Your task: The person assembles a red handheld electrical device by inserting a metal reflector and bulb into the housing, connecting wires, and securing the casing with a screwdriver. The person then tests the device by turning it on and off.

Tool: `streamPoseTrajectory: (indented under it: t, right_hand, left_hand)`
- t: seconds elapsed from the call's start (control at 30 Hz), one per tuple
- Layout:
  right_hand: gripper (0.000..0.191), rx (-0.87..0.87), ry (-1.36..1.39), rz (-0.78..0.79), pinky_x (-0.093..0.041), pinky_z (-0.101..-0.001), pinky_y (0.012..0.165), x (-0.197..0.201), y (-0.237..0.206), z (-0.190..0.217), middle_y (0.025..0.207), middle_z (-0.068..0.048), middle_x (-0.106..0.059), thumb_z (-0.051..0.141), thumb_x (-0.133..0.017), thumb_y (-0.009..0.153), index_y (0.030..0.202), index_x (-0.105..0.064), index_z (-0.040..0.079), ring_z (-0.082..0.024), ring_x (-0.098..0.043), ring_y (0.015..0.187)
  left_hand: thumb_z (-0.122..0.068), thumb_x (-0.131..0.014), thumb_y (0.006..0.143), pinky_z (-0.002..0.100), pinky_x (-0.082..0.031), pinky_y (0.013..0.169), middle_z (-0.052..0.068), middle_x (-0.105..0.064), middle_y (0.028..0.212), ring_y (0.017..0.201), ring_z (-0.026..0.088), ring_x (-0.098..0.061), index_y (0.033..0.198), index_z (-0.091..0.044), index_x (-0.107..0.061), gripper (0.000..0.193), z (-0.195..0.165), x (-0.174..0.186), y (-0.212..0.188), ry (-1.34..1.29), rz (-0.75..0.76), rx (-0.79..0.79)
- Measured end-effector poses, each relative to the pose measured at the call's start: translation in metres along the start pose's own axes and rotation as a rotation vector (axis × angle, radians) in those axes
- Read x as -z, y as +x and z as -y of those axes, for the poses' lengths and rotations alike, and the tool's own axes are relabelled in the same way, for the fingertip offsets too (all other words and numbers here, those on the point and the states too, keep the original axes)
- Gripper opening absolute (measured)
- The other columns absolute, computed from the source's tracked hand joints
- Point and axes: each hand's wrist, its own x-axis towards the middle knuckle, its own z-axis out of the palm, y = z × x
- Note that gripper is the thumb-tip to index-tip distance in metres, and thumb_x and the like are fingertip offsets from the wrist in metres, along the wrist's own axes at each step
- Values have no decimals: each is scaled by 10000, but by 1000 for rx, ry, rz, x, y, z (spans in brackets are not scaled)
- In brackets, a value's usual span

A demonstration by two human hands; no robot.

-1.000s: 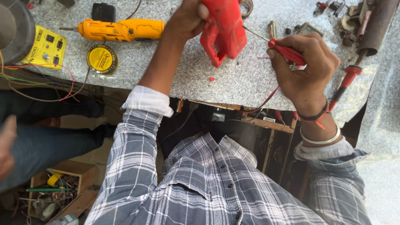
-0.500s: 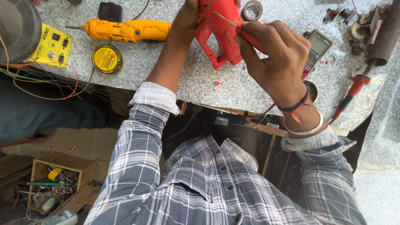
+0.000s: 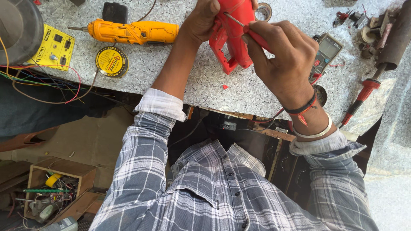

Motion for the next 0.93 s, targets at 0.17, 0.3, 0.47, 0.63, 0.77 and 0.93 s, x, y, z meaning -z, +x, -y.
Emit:
streamPoseTrajectory:
  t: [0.17, 0.3, 0.47, 0.63, 0.77, 0.93]
  right_hand:
    - [170, -75, -35, 66, -482, -292, 590, 4, -12, -8, 885, -54, -693, 112, -861, 1048, 1088, -706, 54, -168, -681, 742]
    - [215, 0, -123, 104, -434, -355, 583, 23, -22, -4, 773, -68, -594, 132, -870, 1000, 1067, -699, 21, -192, -590, 646]
    - [207, -76, -132, 269, -431, -342, 569, 57, -34, -1, 736, -61, -585, 155, -853, 991, 1092, -715, 38, -179, -593, 633]
    - [257, -489, 138, 389, -472, -316, 558, 69, -48, 4, 728, -105, -630, 119, -820, 953, 1154, -694, 19, -171, -621, 601]
    - [287, -390, 174, 267, -512, -294, 639, 62, -65, 3, 857, -101, -683, 136, -802, 1038, 1113, -580, -30, -166, -691, 778]
    - [241, -16, -51, 221, -501, -339, 579, 58, -77, -16, 861, -110, -689, 95, -830, 1001, 1121, -651, -13, -220, -691, 706]
  left_hand:
    - [-439, -899, 919, 348, -614, 959, 105, -703, 1236, 1091, 200, -705, 1281, -16, -639, 614, -15, -19, 3, 216, -33, -23]
    - [-314, -1012, 906, 340, -604, 1057, 74, -687, 1239, 1179, 175, -679, 1294, -37, -609, 625, -21, -36, 3, 478, 45, -57]
    - [-378, -1052, 841, 335, -591, 1074, 57, -633, 1299, 1190, 184, -664, 1384, -57, -547, 807, -13, -60, 10, 802, 99, -102]
    - [-420, -1045, 841, 318, -581, 1092, 49, -638, 1302, 1229, 182, -662, 1360, -66, -535, 809, -11, -84, 13, 772, 142, -52]
    - [-442, -1040, 812, 331, -590, 1106, 49, -647, 1312, 1249, 184, -677, 1372, -72, -533, 841, -12, -87, 16, 840, 136, -95]
    - [-446, -1042, 845, 328, -599, 1108, 48, -648, 1331, 1260, 185, -682, 1382, -77, -514, 839, -6, -91, 10, 849, 116, -86]
